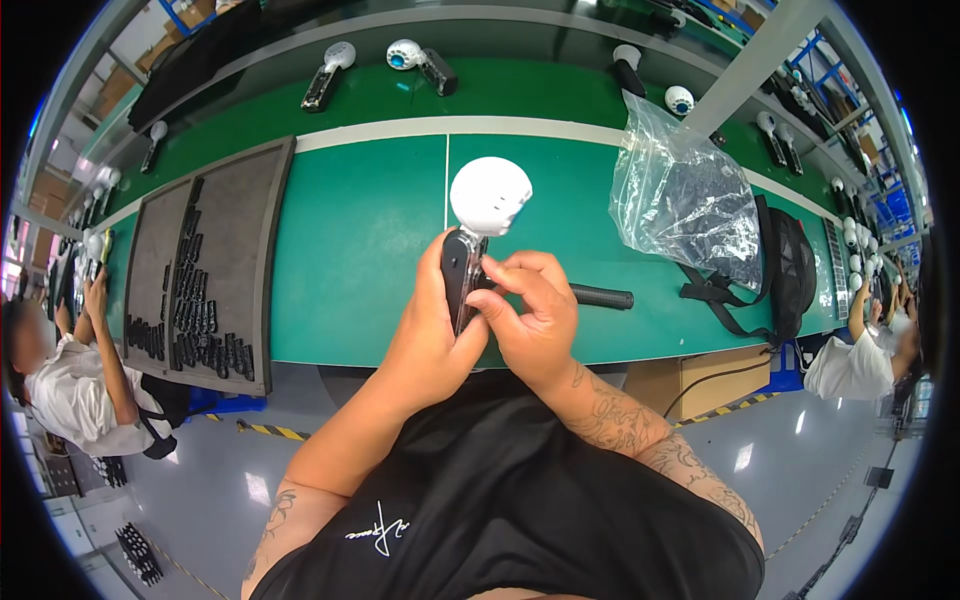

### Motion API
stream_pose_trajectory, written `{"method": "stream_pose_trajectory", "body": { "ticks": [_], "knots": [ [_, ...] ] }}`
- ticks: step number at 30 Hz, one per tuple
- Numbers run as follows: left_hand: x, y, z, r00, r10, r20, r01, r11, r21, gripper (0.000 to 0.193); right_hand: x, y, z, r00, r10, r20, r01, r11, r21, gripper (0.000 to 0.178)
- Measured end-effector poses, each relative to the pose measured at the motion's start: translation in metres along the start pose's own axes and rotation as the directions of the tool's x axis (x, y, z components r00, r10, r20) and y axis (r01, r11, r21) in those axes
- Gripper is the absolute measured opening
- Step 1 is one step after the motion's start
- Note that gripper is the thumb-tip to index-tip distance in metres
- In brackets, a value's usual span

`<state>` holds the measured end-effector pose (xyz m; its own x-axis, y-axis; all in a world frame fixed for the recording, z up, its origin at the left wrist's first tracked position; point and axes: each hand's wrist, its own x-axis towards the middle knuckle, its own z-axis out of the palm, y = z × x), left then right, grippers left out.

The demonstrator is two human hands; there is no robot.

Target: Assembling and tapping components on an electronic device using a small hammer at a manual assembly station.

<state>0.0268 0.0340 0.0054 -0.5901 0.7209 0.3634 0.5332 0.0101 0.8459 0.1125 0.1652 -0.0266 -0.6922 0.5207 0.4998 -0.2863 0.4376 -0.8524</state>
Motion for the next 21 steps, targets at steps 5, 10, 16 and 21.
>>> {"method": "stream_pose_trajectory", "body": {
  "ticks": [5, 10, 16, 21],
  "knots": [
    [0.000, -0.002, -0.017, 0.899, -0.395, 0.189, 0.430, 0.719, -0.545, 0.076, 0.017, -0.005, -0.013, 0.974, -0.157, 0.163, 0.205, 0.914, -0.349, 0.036],
    [-0.006, -0.006, -0.033, 0.877, -0.351, 0.328, 0.440, 0.314, -0.842, 0.075, 0.023, 0.016, -0.051, 0.929, 0.127, 0.348, 0.186, 0.654, -0.733, 0.034],
    [-0.004, -0.006, -0.039, 0.893, -0.367, 0.261, 0.390, 0.338, -0.857, 0.073, 0.047, -0.035, -0.062, 0.854, 0.448, 0.263, -0.130, 0.674, -0.727, 0.023],
    [-0.004, -0.002, -0.039, 0.898, -0.387, 0.209, 0.385, 0.461, -0.799, 0.072, 0.028, -0.100, -0.079, 0.994, -0.109, 0.026, 0.112, 0.947, -0.301, 0.037]
  ]
}}
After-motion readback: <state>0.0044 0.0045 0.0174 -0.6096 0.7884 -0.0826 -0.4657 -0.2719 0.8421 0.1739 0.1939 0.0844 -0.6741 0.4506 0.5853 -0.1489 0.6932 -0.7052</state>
